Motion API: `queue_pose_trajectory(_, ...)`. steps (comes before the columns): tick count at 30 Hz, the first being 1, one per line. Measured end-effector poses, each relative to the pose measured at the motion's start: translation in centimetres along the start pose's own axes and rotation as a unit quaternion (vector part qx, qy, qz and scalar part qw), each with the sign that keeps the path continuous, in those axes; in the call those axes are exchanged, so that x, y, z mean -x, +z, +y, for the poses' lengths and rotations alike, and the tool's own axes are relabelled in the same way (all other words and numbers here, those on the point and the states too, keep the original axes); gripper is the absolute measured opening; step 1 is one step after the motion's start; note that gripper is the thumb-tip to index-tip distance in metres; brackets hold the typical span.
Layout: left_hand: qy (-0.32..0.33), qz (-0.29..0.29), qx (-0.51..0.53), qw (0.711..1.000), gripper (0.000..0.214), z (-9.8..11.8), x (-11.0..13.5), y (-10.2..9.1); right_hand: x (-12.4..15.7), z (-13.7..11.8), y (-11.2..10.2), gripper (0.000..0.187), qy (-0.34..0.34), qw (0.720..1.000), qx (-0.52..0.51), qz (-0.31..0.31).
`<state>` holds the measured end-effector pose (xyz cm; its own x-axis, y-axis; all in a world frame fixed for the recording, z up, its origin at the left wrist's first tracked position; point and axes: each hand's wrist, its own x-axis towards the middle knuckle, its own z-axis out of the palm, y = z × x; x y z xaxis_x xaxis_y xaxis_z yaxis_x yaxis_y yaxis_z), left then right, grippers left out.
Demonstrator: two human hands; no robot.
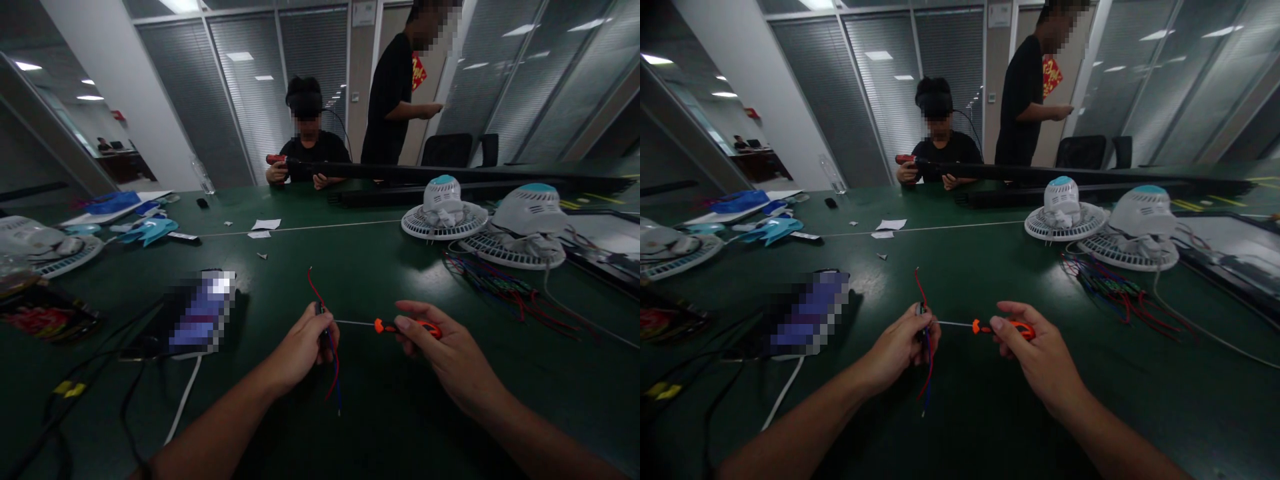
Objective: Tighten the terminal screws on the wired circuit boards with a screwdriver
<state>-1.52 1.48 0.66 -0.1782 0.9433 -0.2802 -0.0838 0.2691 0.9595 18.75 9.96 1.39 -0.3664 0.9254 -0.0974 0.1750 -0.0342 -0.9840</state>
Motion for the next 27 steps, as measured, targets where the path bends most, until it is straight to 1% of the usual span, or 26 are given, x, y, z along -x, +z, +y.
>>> queue_pose_trajectory(2, -0.006, 0.007, -0.012, 1.0, 0.022, 0.3, 0.1, -0.2, 0.0, 0.0, 0.1, 0.047, 0.001, 1.0, 0.005, -0.002)
queue_pose_trajectory(5, 0.007, -0.001, -0.021, 1.0, 0.023, 0.3, -0.1, -0.5, 0.1, 0.0, 0.2, 0.045, 0.001, 1.0, 0.01, -0.005)
queue_pose_trajectory(10, 0.015, -0.01, 0.02, 1.0, 0.019, 0.2, -0.6, -1.0, 0.2, -0.2, 0.0, 0.045, 0.001, 1.0, 0.012, -0.001)
queue_pose_trajectory(12, 0.01, -0.009, 0.019, 1.0, 0.02, 0.3, -0.6, -1.1, 0.2, -0.3, 0.0, 0.044, 0.002, 1.0, 0.013, -0.002)
queue_pose_trajectory(15, 0.003, -0.009, -0.017, 1.0, 0.022, 0.6, -0.6, -1.3, 0.2, -0.2, -0.1, 0.04, 0.003, 1.0, 0.013, -0.005)
queue_pose_trajectory(18, 0.006, 0.005, -0.061, 0.998, 0.026, 1.0, -0.6, -1.3, 0.1, -0.1, 0.0, 0.036, 0.002, 1.0, 0.009, -0.01)
queue_pose_trajectory(22, 0.014, 0.025, -0.136, 0.99, 0.03, 2.4, -1.0, -1.0, -0.1, 0.1, 0.0, 0.028, 0.004, 1.0, 0.001, -0.026)
queue_pose_trajectory(25, 0.011, 0.026, -0.194, 0.981, 0.036, 4.0, -2.3, -1.1, -0.9, 0.3, 0.3, 0.025, 0.008, 0.999, -0.004, -0.032)
queue_pose_trajectory(27, 0.016, 0.02, -0.263, 0.964, 0.033, 5.0, -3.8, -1.6, -1.6, 0.4, 0.7, 0.025, 0.013, 0.999, -0.008, -0.028)
